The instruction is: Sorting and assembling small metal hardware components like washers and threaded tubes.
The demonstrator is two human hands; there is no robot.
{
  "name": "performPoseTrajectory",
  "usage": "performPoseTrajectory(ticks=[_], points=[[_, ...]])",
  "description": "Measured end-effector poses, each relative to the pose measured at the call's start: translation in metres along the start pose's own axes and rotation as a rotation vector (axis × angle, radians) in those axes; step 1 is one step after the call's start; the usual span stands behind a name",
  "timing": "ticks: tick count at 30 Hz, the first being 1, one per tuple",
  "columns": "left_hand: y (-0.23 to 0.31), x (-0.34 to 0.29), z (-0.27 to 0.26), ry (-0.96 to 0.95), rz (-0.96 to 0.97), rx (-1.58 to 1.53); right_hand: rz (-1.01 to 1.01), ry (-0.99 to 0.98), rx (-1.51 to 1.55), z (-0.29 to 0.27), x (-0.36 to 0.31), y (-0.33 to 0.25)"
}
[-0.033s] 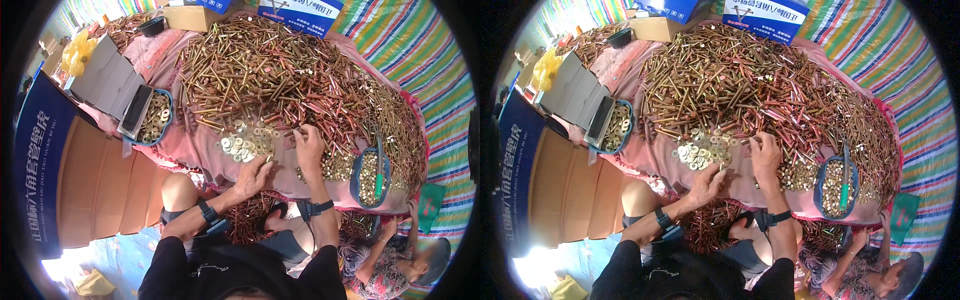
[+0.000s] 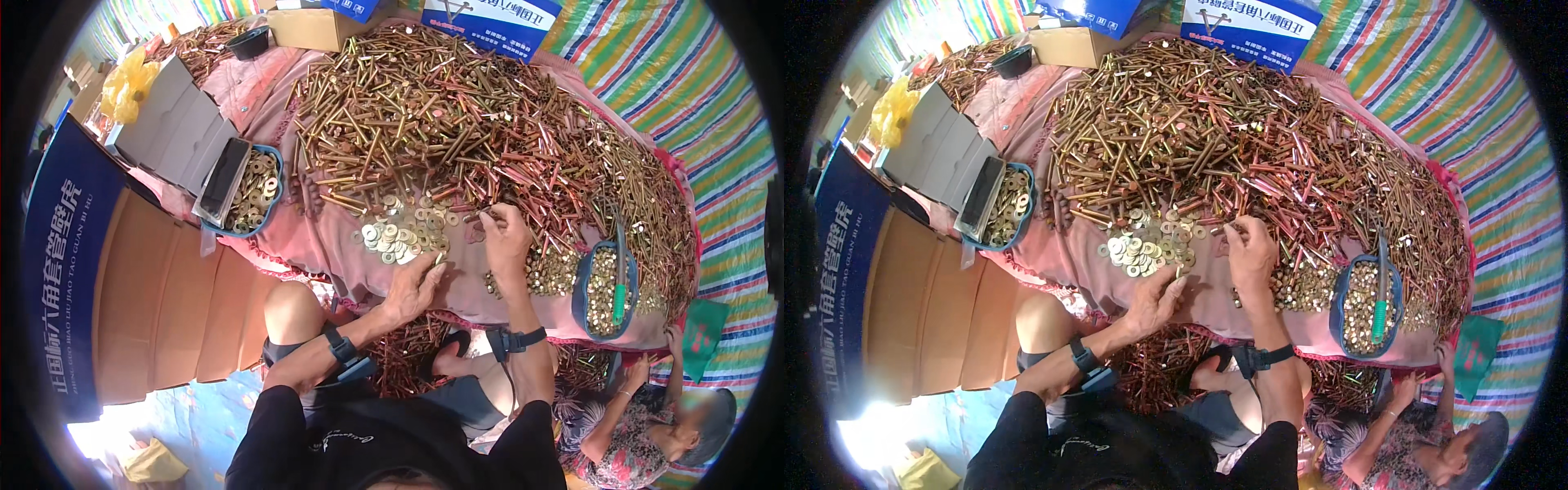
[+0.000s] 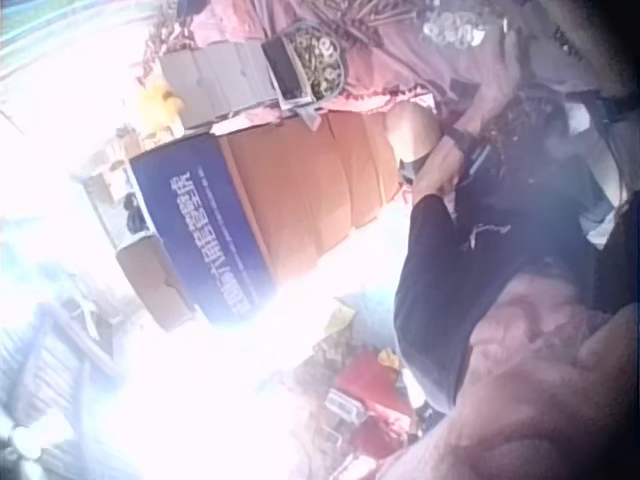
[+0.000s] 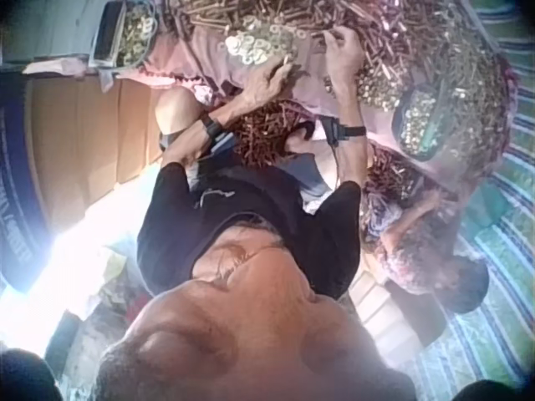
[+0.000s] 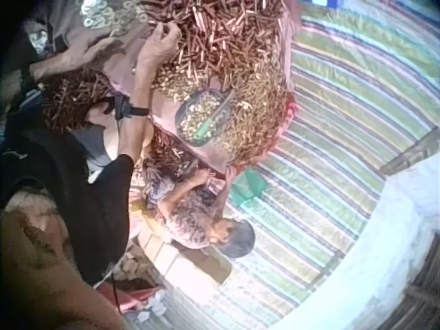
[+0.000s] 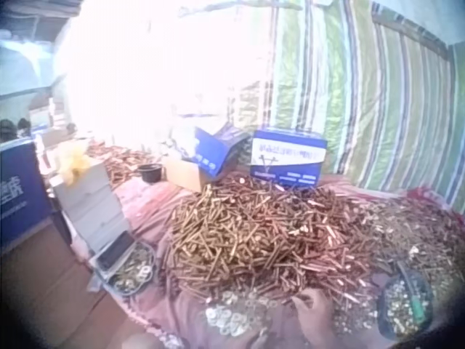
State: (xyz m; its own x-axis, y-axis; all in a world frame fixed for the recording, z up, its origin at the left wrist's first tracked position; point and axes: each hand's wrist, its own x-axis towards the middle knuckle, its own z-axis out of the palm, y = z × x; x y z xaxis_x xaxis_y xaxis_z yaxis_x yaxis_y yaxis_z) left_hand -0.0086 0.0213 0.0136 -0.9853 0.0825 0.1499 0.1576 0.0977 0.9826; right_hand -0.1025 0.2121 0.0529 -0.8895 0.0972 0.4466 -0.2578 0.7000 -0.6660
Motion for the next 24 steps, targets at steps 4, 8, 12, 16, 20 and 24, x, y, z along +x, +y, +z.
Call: performPoseTrajectory(ticks=[4, 8, 12, 16, 20, 24], points=[[-0.01, 0.0, 0.0, -0.004, 0.011, 0.006, 0.251, 0.005, 0.601, -0.018, 0.003, -0.016], [-0.011, -0.001, 0.003, -0.004, 0.069, 0.018, 0.28, -0.155, 0.803, -0.038, -0.001, -0.039], [-0.004, -0.001, 0.003, -0.021, 0.039, -0.004, 0.226, -0.217, 0.803, -0.035, -0.011, -0.053], [-0.001, 0.001, 0.003, -0.024, 0.058, 0.033, 0.087, -0.164, 0.704, -0.035, -0.016, -0.055], [0.006, 0.002, 0.003, 0.003, 0.134, 0.157, -0.329, -0.107, 0.256, -0.039, -0.019, -0.075], [0.009, 0.0, 0.004, 0.079, 0.192, 0.153, -0.359, -0.289, 0.24, -0.041, -0.024, -0.074]])
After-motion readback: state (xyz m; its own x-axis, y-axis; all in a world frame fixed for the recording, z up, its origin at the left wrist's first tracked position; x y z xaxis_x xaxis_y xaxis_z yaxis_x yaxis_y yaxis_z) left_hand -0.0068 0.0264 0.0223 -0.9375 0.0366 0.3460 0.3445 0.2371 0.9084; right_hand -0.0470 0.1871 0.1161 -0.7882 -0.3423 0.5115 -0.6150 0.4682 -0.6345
